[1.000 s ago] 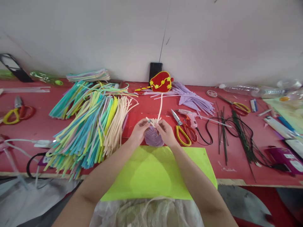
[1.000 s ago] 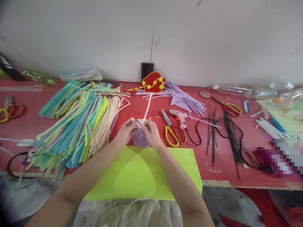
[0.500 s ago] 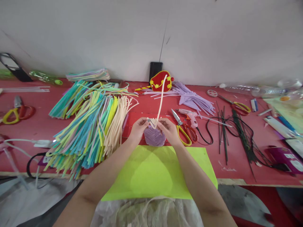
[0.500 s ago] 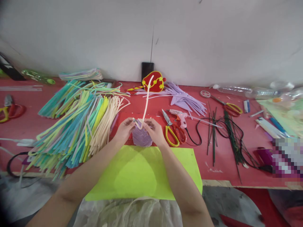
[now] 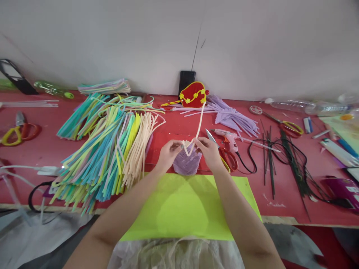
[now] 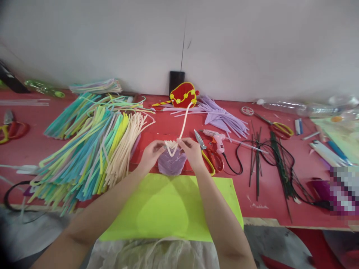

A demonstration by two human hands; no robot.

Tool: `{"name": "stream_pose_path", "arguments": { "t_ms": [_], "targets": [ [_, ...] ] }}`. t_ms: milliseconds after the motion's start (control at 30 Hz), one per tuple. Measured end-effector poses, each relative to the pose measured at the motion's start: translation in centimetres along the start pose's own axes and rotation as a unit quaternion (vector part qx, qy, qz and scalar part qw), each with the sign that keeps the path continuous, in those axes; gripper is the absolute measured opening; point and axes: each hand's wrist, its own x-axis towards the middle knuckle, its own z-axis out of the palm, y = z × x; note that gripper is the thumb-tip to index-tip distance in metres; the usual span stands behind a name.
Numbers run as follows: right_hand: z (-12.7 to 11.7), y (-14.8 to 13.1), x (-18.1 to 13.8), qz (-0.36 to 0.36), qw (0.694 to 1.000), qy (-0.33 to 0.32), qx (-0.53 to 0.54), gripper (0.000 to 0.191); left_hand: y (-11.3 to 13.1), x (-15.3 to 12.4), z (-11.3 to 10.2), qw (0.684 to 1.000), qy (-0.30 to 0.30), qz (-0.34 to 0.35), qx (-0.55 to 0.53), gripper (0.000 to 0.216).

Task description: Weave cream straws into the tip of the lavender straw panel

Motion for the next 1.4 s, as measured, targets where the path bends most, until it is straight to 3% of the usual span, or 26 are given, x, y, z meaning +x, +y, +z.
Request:
{"name": "stream_pose_path", "arguments": {
  "t_ms": [133, 200, 300, 400, 467, 767, 1067, 1400],
  "targets": [
    [-0.4, -0.1, 1.5, 0.015, 0.998, 0.02, -0.061, 0.034, 0.4, -1.0, 0.1, 0.991, 0.077, 0.061, 0.091, 0.021],
    [-0.4, 0.2, 2.1, 0.024, 0.997, 0.016, -0.073, 0.035, 0.8, -1.7, 0.5, 0.95, 0.074, 0.154, 0.261, 0.026],
    [-0.2, 1.0, 2.7, 0.041, 0.996, 0.004, -0.079, 0.036, 1.0, -2.9, 1.4, 0.877, 0.008, 0.196, 0.439, 0.041],
    [0.1, 1.6, 3.1, 0.057, 0.994, -0.004, -0.089, 0.037, 0.6, -3.6, 2.0, 0.81, -0.062, 0.157, 0.561, 0.053],
    [0.3, 1.8, 3.3, 0.064, 0.994, -0.007, -0.093, 0.037, 0.3, -3.8, 2.1, 0.788, -0.095, 0.126, 0.595, 0.057],
    [0.9, 2.0, 3.3, 0.052, 0.985, -0.013, -0.162, 0.034, 0.3, -3.4, 1.5, 0.761, -0.181, 0.104, 0.614, 0.059],
    [1.5, 1.9, 2.9, 0.044, 0.981, 0.037, -0.186, 0.032, -0.2, -3.4, 1.5, 0.761, -0.185, 0.096, 0.614, 0.058],
    [1.6, 1.6, 2.6, 0.03, 0.975, 0.048, -0.217, 0.032, -0.2, -3.2, 1.5, 0.763, -0.196, 0.081, 0.611, 0.061]
  ]
}}
